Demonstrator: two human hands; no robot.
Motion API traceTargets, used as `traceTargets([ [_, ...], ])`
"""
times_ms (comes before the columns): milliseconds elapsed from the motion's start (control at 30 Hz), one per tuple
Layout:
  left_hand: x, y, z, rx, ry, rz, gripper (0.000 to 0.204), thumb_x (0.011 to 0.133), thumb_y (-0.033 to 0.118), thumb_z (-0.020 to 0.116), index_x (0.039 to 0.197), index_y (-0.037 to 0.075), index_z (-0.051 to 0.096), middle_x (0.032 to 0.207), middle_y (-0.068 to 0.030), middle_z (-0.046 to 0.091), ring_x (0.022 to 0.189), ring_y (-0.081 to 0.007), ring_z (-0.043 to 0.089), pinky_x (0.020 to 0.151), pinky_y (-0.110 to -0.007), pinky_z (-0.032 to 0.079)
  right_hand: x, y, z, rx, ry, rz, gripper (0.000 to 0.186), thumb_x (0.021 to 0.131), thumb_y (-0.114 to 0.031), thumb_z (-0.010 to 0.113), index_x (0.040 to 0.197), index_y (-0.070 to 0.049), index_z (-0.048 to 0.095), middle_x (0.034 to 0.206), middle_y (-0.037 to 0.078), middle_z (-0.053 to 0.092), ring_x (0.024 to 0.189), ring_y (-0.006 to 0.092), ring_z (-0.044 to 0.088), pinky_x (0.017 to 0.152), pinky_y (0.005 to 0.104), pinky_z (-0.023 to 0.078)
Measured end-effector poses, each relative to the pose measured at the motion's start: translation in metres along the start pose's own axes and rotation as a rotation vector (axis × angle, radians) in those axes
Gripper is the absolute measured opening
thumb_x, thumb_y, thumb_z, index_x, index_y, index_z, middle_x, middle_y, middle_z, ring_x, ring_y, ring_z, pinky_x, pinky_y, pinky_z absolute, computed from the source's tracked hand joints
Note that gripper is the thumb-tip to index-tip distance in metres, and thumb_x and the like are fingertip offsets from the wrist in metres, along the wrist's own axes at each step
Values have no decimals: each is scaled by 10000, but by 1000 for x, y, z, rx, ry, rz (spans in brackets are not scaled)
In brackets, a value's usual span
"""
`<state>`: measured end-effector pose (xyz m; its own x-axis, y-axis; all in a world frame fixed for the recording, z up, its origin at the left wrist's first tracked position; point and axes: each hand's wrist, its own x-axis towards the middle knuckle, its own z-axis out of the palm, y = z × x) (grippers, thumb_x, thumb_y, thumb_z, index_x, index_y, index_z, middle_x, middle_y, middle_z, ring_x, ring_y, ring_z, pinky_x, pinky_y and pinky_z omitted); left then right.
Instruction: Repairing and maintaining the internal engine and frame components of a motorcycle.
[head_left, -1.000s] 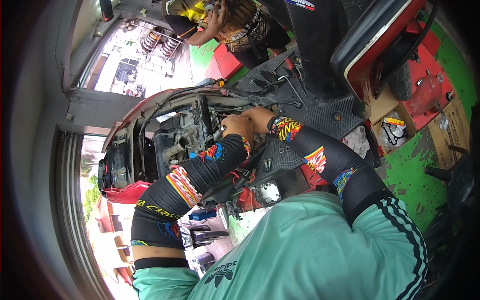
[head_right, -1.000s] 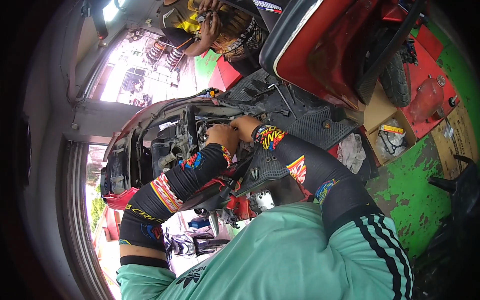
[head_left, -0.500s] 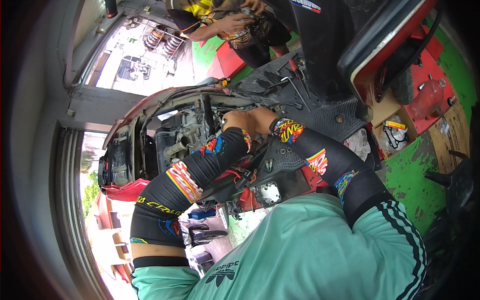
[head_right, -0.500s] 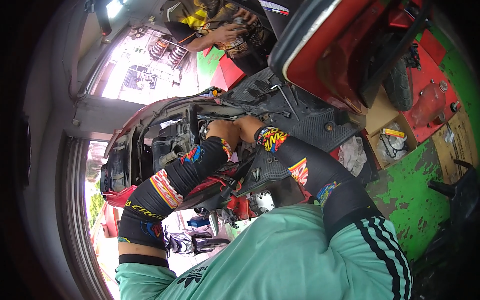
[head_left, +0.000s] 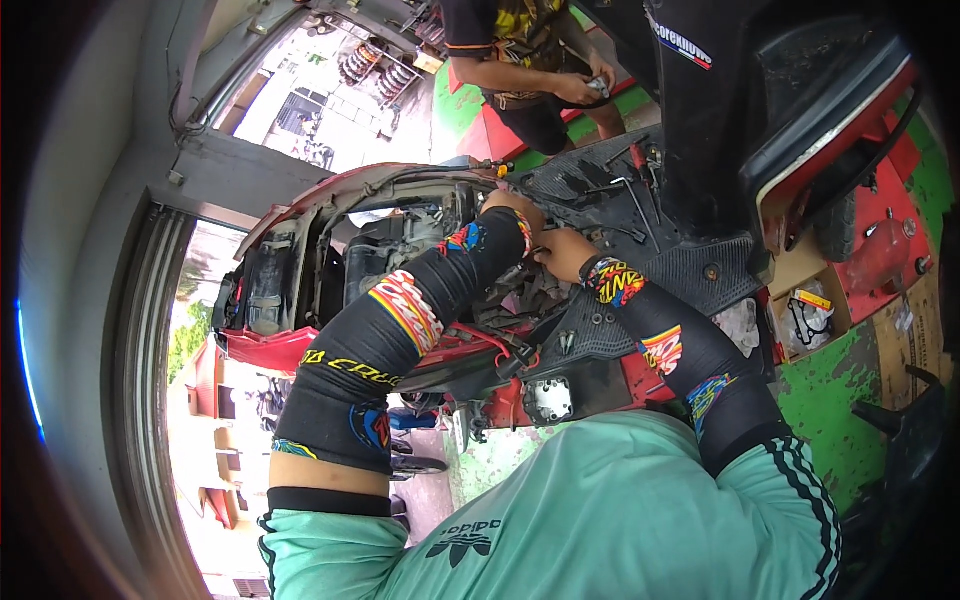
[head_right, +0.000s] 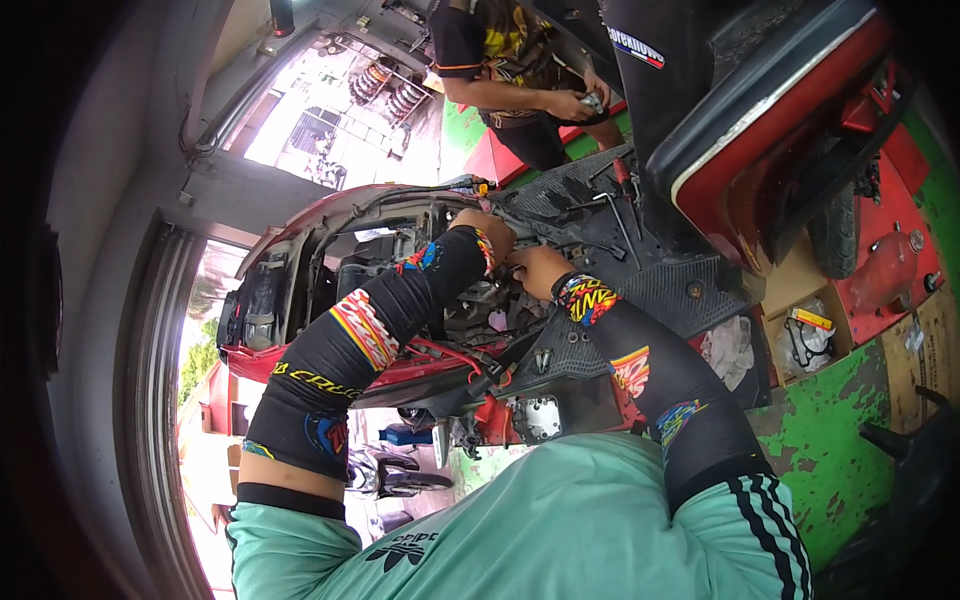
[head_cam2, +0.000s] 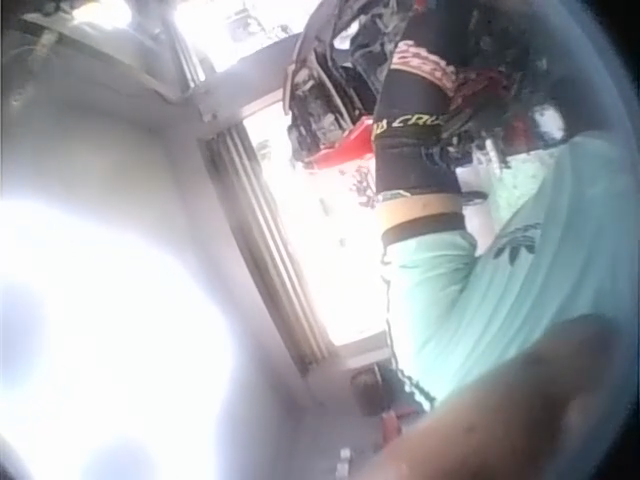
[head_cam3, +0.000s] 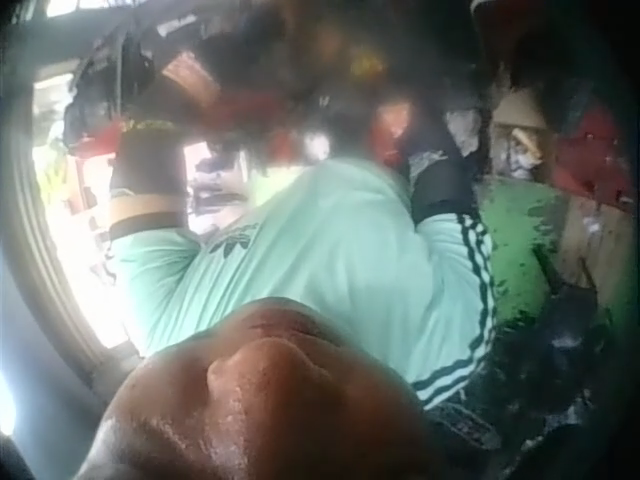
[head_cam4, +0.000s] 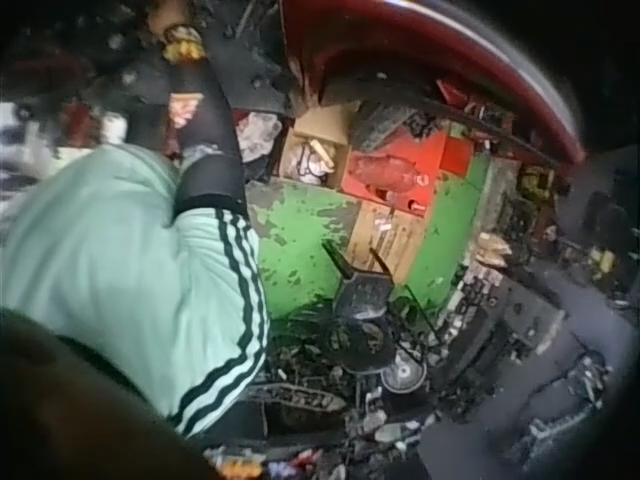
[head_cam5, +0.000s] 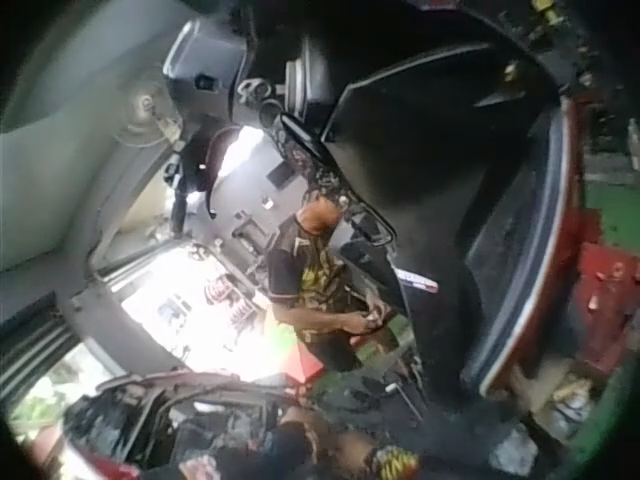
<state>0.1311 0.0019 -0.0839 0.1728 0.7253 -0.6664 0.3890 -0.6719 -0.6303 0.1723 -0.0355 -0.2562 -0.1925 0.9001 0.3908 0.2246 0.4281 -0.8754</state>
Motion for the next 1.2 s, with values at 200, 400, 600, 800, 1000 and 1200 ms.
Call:
traceTargets([
  [200,-29,4,-12,13,158,-3,313,926,266,598,1155,95,726,1221,-122,695,1137,-276,669,861,-409,558,0,-2,-1,122,175,275,220,846,-161,610,1008,-31,684,975,237,692,968,422,653,853,469,513],
  [400,-54,-5,-34,5,356,-54,254,893,223,618,1066,95,752,1095,-99,738,1022,-267,713,799,-386,571,12,-5,0,136,-34,316,246,895,-136,518,1023,7,672,885,218,702,807,361,704,714,456,552],
  [600,-68,-24,-39,-78,502,-89,186,863,154,616,979,87,745,969,-124,742,921,-290,724,770,-392,578,36,-4,20,-151,-524,320,247,858,-59,554,1059,15,676,761,158,640,616,288,681,506,407,542],
  [800,-75,-32,-24,-148,559,-62,175,861,155,629,975,110,754,949,-140,735,904,-314,717,764,-403,577,34,3,23,-492,-466,32,311,856,-31,538,1125,3,689,839,173,706,625,288,715,538,408,572],
  [1000,-76,-37,-22,-122,563,-94,177,853,127,622,968,107,756,941,-143,732,891,-315,720,759,-408,576,34,0,24,-258,-412,217,304,920,-110,521,1137,40,673,888,177,699,589,292,691,530,409,570],
  [1200,-76,-33,-24,-130,591,-69,175,838,117,626,956,84,750,922,-153,731,893,-309,721,761,-415,576,32,8,29,-12,-320,342,327,948,-184,526,1091,65,683,905,169,698,605,301,688,489,420,552],
])
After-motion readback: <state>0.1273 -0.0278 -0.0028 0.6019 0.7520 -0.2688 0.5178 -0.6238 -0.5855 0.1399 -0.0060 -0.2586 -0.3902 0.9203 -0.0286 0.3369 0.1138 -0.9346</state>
